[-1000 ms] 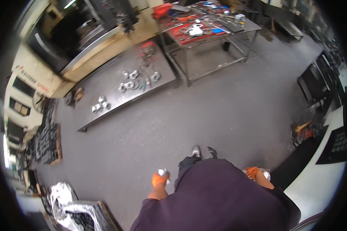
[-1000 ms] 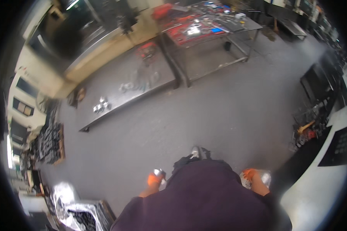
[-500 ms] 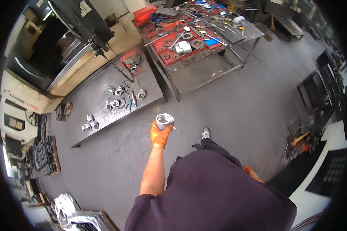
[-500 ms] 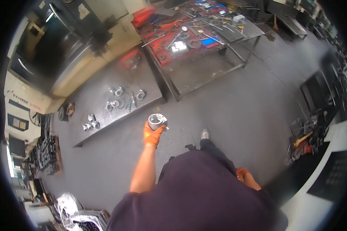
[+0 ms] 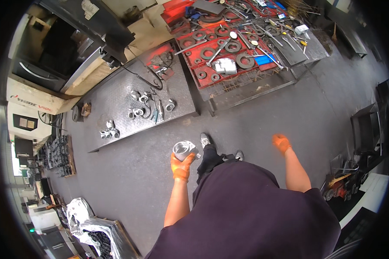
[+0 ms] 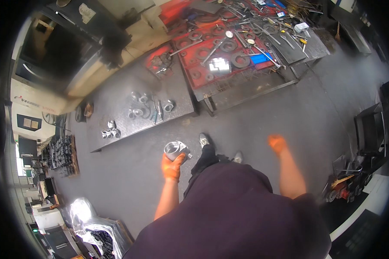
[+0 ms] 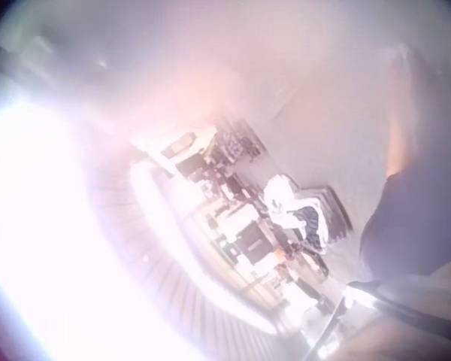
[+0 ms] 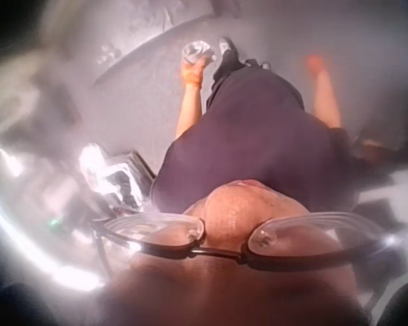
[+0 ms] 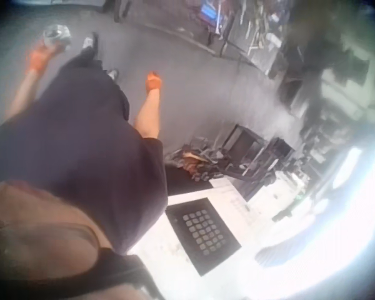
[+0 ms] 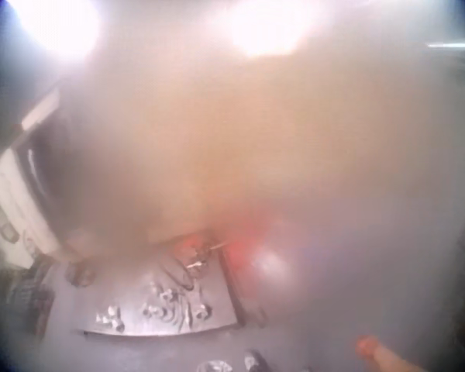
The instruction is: The person measures a cylindrical metal part with a dial gauge, then secures it in a CNC machine chuck using a wrench. After machining, the person removes the part and places it into a wire basket with other finished parts. The person then uses a pneumatic tool to deburr the part's edges.
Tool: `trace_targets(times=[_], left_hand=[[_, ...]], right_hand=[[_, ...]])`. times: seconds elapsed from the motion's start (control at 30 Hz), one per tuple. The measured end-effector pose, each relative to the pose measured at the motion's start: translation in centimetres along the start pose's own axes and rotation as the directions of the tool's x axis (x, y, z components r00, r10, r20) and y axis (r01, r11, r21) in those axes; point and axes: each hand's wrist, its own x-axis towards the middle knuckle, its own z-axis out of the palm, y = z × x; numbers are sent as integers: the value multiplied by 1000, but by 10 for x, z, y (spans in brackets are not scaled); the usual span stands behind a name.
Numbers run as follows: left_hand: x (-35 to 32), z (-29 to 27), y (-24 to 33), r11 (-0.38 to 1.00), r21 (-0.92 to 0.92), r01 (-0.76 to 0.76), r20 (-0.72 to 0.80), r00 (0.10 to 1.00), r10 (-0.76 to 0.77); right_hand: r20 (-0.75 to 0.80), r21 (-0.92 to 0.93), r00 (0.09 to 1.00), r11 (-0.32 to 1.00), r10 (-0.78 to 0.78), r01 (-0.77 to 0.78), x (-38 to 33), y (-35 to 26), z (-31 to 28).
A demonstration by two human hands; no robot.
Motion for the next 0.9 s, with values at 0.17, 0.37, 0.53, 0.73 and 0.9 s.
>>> trace_targets(times=[0.17, 0.37, 0.53, 0.73, 0.9], left_hand=[[83, 26, 11, 957, 270, -106, 143, 987, 69], [164, 16, 22, 989, 132, -61, 210, 977, 33], [212, -5, 38, 936, 331, -118, 337, 942, 0], [223, -23, 68, 985, 174, -16, 252, 967, -29], [230, -61, 42, 985, 174, -3, 181, 983, -29]], right_hand=[[-25, -84, 996, 993, -84, 81, -2, -29, 18], [9, 84, 1000, 996, 29, -30, -13, -170, 36], [196, 283, 963, 951, -187, 127, 0, -330, 78], [508, 231, 784, 934, -356, 273, -9, -488, 129], [678, 242, 605, 904, -417, 352, 15, -520, 193]])
